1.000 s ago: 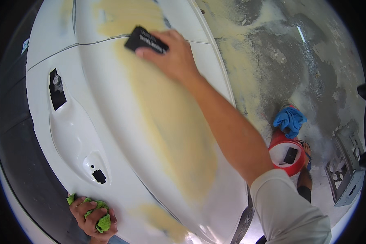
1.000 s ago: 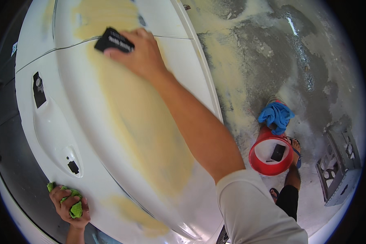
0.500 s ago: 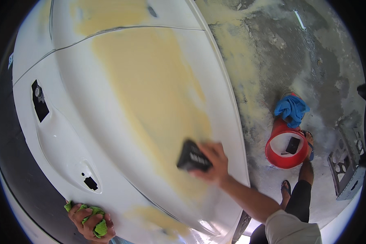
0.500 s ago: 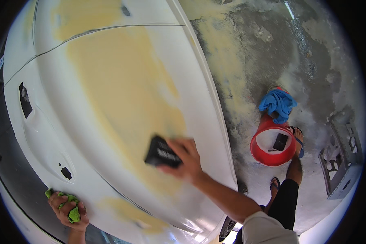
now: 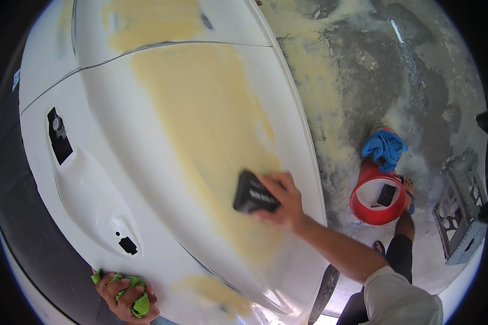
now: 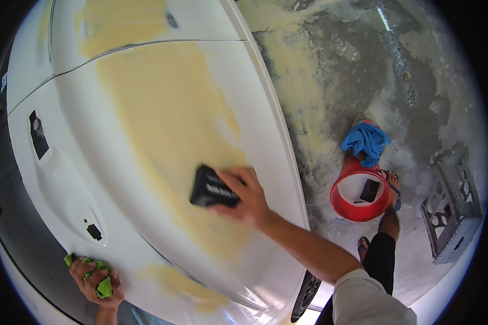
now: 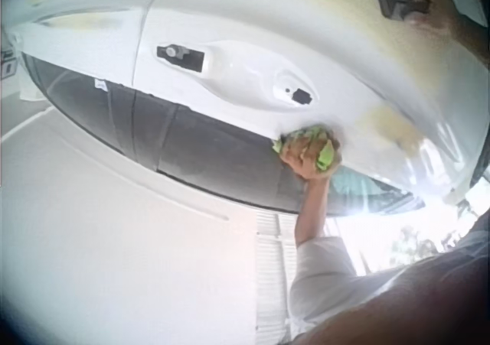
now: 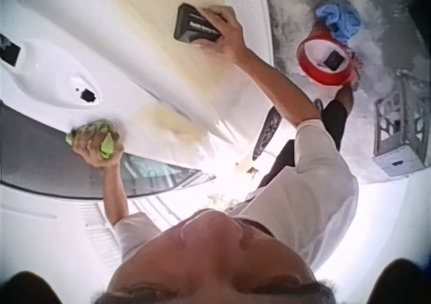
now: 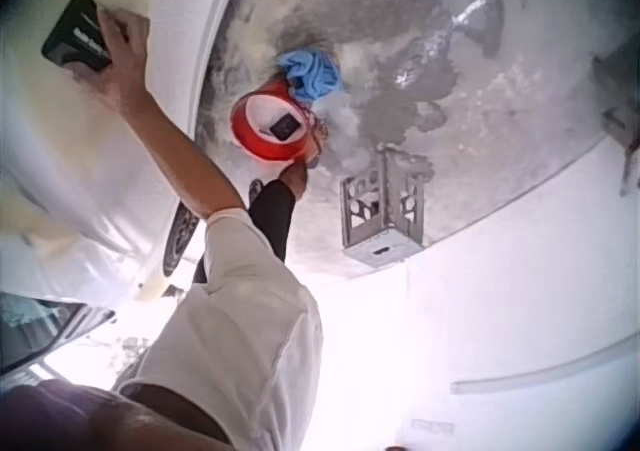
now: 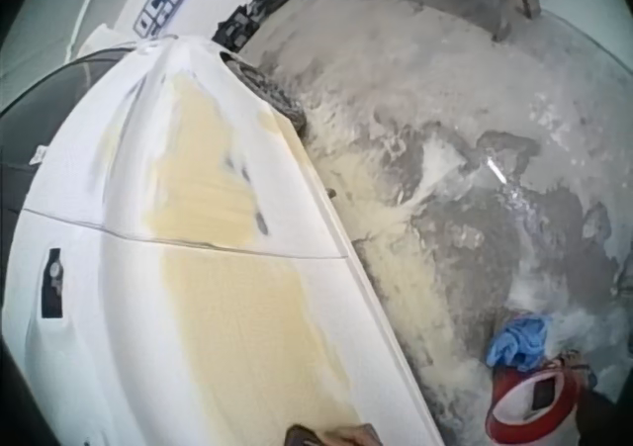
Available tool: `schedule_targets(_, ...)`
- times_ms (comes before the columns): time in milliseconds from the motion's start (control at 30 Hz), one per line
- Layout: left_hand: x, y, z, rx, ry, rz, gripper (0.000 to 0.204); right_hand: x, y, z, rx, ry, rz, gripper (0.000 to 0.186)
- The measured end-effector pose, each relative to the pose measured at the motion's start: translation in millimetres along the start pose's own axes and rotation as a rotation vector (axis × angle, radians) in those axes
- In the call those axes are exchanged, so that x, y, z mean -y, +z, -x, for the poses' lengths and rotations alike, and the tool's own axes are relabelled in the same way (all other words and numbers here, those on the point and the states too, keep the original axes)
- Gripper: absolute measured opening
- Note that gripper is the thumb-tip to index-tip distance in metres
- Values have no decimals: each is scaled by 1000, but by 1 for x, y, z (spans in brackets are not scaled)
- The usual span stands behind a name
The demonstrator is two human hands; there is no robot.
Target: The person kneels beside a white car and uses a sanding block to sand the side panel. They repeatedly dip the sanding block into a red bucket of soapy water and wipe the panel with a green cloth while sanding.
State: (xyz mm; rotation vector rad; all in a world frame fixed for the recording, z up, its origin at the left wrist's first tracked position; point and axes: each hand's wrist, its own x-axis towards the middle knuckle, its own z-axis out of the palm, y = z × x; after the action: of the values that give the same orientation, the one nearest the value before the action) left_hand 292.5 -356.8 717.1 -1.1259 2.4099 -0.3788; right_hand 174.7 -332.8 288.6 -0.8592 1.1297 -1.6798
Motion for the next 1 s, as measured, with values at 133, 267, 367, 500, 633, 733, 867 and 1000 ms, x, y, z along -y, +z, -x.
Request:
schedule_targets(133,0,1,4,-14,-10,-29,22,3,36,-220,-166,5,-26,63)
schedule_targets(267,2,-1,6,-12,5,-18,22,5,32,-173,-154,55,13,65)
schedule_targets(367,4,-2,6,9,8,-4,23,4,8,-4,-25,-10,-55,76)
schedule_targets(500,6,-2,7,13,21,-1,23,11,13,-30,-65,-23,-44,74)
schedule_targets(633,5,-2,8,17,-15,-12,22,22,35,-247,-101,123,-123,63)
schedule_targets(733,3,-3,8,16,-14,-25,22,18,37,-205,-87,126,-75,69)
schedule_targets(867,0,-1,5,12,-14,-9,22,15,8,-12,8,50,-30,73)
schedule_targets(1000,-2,-1,4,12,-39,4,23,5,22,-97,-36,137,-24,70)
